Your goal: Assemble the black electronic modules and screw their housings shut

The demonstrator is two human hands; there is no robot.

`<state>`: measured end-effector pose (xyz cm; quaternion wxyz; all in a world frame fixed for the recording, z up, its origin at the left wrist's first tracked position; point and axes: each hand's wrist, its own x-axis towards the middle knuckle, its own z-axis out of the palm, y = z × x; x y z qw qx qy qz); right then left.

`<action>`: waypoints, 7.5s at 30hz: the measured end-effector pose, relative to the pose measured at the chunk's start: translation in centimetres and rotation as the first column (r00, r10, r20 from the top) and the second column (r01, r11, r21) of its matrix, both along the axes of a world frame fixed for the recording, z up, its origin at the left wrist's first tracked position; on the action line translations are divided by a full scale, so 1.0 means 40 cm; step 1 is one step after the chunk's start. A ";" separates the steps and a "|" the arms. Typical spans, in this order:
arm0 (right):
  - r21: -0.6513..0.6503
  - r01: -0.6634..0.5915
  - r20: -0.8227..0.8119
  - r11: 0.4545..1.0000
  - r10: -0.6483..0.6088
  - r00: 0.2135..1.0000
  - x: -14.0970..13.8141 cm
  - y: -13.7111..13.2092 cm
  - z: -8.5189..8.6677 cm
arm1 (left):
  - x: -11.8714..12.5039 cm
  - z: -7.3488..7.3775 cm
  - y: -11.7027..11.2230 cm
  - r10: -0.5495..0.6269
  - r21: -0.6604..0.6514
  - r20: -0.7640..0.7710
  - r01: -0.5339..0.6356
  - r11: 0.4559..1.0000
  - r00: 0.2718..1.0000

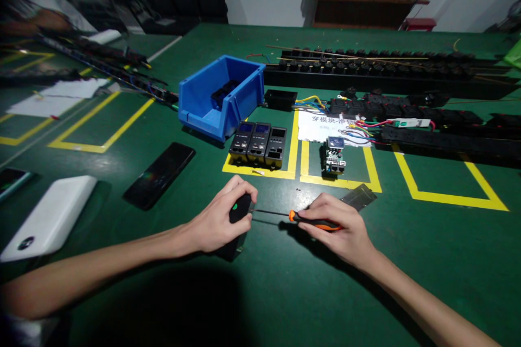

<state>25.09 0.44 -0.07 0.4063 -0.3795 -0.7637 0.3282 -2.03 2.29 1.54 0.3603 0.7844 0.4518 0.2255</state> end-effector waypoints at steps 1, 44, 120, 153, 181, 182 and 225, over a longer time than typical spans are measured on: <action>-0.089 0.041 -0.031 0.995 -0.044 0.999 -0.001 -0.003 -0.002 | 0.000 0.000 0.000 0.001 0.002 0.001 -0.001 1.000 1.000; 0.247 -0.118 0.105 0.962 0.094 0.990 0.015 0.005 -0.022 | -0.004 0.000 -0.001 -0.021 0.015 -0.014 0.021 1.000 1.000; 0.073 -0.038 0.213 0.997 0.022 0.977 -0.009 -0.005 -0.004 | -0.004 -0.045 0.043 0.165 -0.403 0.693 0.187 0.896 0.702; -0.303 -0.070 0.132 0.950 0.115 0.985 -0.028 -0.006 0.012 | -0.029 -0.063 0.079 -0.045 -0.291 0.659 0.309 0.905 0.751; -0.421 -0.041 0.172 0.906 0.124 0.977 -0.064 -0.012 0.032 | -0.037 -0.059 0.073 -0.078 -0.253 0.564 0.262 0.931 0.822; -0.422 -0.041 0.170 0.906 0.123 0.978 -0.065 -0.013 0.032 | -0.037 -0.060 0.073 -0.081 -0.253 0.563 0.265 0.931 0.822; -0.396 0.043 0.167 0.917 0.025 0.986 -0.046 -0.022 0.032 | -0.033 -0.056 0.071 -0.034 -0.296 0.556 0.236 0.926 0.830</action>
